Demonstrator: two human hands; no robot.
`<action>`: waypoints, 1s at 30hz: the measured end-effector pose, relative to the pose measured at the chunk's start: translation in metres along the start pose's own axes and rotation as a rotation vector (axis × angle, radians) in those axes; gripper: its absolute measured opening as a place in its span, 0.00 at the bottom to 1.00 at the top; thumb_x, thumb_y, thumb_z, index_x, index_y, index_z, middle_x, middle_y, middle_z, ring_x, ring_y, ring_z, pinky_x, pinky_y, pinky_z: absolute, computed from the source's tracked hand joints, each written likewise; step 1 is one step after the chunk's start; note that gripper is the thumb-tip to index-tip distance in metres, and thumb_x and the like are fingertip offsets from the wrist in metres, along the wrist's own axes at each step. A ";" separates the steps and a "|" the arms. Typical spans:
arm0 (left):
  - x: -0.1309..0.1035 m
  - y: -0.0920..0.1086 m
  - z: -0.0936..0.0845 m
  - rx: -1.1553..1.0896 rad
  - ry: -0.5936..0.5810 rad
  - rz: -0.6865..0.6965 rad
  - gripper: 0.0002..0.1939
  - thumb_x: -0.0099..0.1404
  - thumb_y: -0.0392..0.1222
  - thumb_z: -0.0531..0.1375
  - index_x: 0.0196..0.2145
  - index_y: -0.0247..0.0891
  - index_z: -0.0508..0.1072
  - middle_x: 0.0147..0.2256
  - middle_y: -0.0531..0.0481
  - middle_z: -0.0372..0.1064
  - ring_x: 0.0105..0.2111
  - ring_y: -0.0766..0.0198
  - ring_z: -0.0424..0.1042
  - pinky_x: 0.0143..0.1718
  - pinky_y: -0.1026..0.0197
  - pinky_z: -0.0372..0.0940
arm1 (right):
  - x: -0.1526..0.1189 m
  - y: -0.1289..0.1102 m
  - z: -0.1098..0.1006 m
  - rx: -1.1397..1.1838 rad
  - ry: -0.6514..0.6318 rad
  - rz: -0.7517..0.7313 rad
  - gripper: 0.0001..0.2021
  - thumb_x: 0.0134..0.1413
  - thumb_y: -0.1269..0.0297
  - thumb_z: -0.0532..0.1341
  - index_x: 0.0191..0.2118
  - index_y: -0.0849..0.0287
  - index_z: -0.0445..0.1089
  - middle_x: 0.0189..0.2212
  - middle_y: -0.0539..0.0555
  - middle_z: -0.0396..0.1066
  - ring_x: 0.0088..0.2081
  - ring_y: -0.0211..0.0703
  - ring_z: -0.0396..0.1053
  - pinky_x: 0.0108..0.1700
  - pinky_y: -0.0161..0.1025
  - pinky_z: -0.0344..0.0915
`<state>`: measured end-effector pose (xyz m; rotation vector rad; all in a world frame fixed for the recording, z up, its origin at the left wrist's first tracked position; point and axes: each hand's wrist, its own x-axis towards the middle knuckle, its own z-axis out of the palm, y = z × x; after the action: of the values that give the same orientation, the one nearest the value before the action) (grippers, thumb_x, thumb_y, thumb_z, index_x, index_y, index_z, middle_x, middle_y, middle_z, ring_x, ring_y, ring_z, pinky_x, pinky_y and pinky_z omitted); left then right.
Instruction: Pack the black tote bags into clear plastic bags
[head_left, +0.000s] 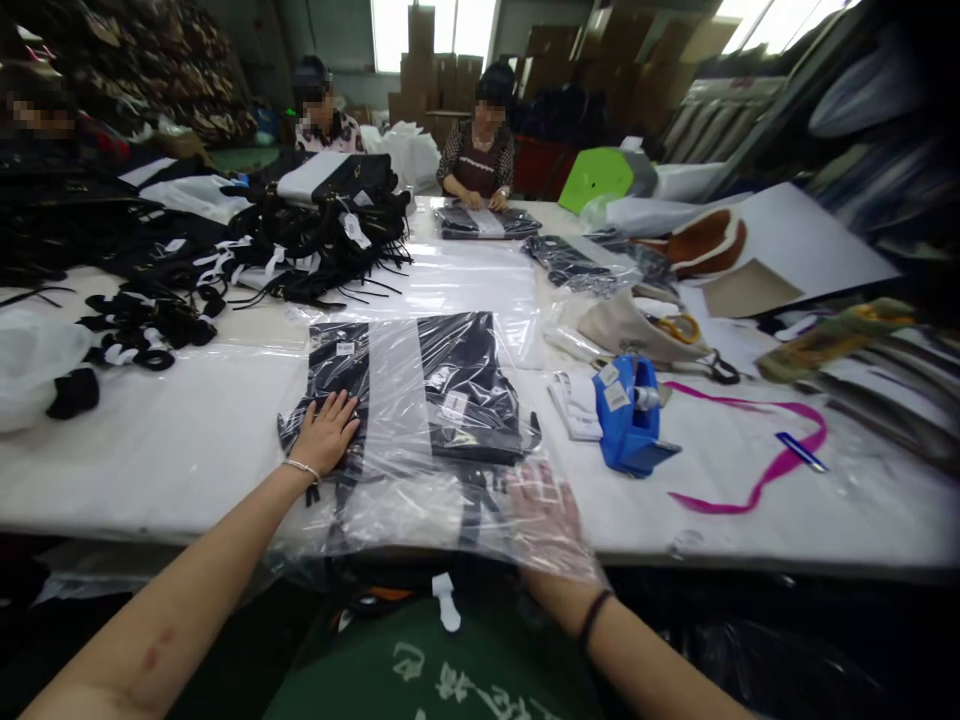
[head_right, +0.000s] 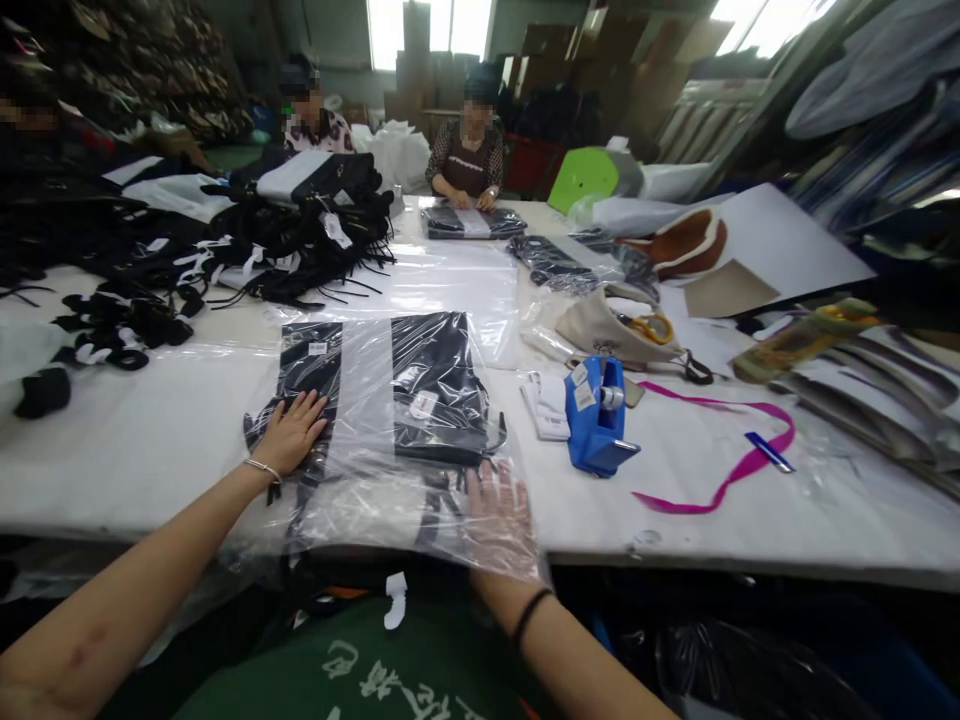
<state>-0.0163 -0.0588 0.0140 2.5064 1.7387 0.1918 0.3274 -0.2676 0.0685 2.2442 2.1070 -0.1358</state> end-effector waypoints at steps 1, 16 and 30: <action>0.000 0.001 -0.001 0.005 -0.006 -0.004 0.28 0.73 0.49 0.43 0.67 0.41 0.57 0.69 0.45 0.46 0.69 0.52 0.44 0.67 0.39 0.38 | -0.017 0.021 0.008 -0.027 0.002 -0.006 0.32 0.57 0.69 0.50 0.67 0.49 0.57 0.68 0.53 0.53 0.71 0.56 0.40 0.71 0.60 0.33; -0.003 0.006 -0.006 0.021 -0.003 -0.017 0.27 0.73 0.48 0.44 0.67 0.44 0.57 0.69 0.46 0.46 0.69 0.52 0.44 0.67 0.37 0.38 | 0.135 -0.095 -0.102 0.290 0.241 -0.317 0.30 0.66 0.46 0.47 0.70 0.50 0.51 0.69 0.52 0.51 0.71 0.57 0.38 0.68 0.60 0.42; -0.025 0.000 0.005 0.048 0.265 -0.270 0.27 0.73 0.45 0.43 0.66 0.39 0.59 0.68 0.39 0.48 0.70 0.45 0.36 0.65 0.30 0.35 | 0.231 -0.122 0.010 0.302 -0.057 -0.129 0.34 0.63 0.38 0.44 0.71 0.43 0.44 0.73 0.46 0.34 0.71 0.66 0.23 0.67 0.65 0.25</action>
<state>-0.0241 -0.0818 0.0074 2.3303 2.1830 0.4858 0.2194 -0.0320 0.0363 2.2179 2.3364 -0.5524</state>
